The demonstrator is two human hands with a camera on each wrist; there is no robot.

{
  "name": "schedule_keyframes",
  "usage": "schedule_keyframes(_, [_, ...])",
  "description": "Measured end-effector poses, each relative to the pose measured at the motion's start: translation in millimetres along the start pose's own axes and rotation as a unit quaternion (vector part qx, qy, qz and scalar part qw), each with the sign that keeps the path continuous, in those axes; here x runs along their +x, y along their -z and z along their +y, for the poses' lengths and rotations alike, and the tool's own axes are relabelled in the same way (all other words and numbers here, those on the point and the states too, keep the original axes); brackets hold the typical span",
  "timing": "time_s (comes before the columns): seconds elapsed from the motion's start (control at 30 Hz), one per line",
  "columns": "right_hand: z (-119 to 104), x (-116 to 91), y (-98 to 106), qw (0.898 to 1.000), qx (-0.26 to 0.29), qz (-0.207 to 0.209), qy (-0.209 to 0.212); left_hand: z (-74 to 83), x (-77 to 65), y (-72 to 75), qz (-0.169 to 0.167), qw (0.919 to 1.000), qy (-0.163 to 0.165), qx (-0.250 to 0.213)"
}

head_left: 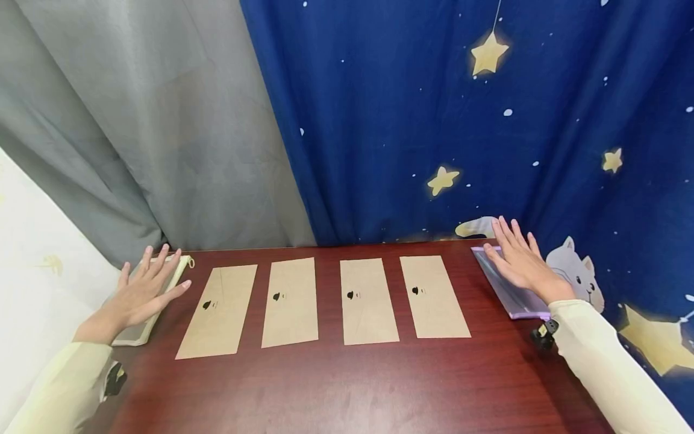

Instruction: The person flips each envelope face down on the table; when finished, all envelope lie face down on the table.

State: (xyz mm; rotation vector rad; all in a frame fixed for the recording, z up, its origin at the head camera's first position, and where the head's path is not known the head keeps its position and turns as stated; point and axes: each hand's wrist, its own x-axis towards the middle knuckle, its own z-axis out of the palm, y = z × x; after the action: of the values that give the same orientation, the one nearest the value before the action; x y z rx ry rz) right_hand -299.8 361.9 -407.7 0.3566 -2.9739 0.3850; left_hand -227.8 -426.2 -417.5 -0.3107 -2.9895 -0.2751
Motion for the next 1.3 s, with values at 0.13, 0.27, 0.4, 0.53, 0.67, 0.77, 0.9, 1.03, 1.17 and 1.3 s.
schedule_keyframes(0.13, [-5.1, -3.1, -10.6, 1.000, 0.011, 0.003, 0.009, -0.7, -5.4, 0.6, -0.004, 1.0000, 0.000, -0.002])
schedule_keyframes(0.27, [-23.9, -1.7, -22.1, 0.998, 0.041, 0.019, 0.036, 1.1, -10.8, 1.4, -0.007, 1.0000, -0.002, -0.006])
schedule_keyframes(0.4, [-57.6, 9.5, -32.1, 0.993, 0.090, 0.030, 0.067, 5.4, -16.2, 2.2, -0.013, 0.9997, -0.009, -0.018])
schedule_keyframes(0.53, [-95.6, 21.5, -43.4, 0.985, 0.137, 0.026, 0.097, 14.0, -19.4, 2.0, -0.035, 0.9985, -0.017, -0.039])
schedule_keyframes(0.67, [-131.3, 29.7, -53.1, 0.977, 0.174, -0.002, 0.120, 24.7, -20.2, 2.2, -0.054, 0.9963, -0.018, -0.064])
schedule_keyframes(0.77, [-154.0, 32.5, -57.6, 0.972, 0.197, -0.030, 0.124, 32.7, -20.1, 3.5, -0.066, 0.9935, -0.016, -0.091])
schedule_keyframes(0.9, [-178.2, 36.0, -59.4, 0.964, 0.231, -0.057, 0.117, 41.5, -17.9, 6.4, -0.081, 0.9870, -0.013, -0.138])
schedule_keyframes(1.03, [-199.0, 43.2, -61.9, 0.952, 0.280, -0.070, 0.101, 46.3, -16.1, 10.5, -0.090, 0.9795, -0.011, -0.180])
schedule_keyframes(1.17, [-223.4, 53.6, -64.9, 0.922, 0.370, -0.084, 0.081, 49.6, -15.0, 12.3, -0.093, 0.9768, -0.010, -0.193])
schedule_keyframes(1.3, [-254.8, 63.7, -66.8, 0.858, 0.495, -0.122, 0.065, 53.3, -16.1, 11.1, -0.099, 0.9707, -0.006, -0.219])
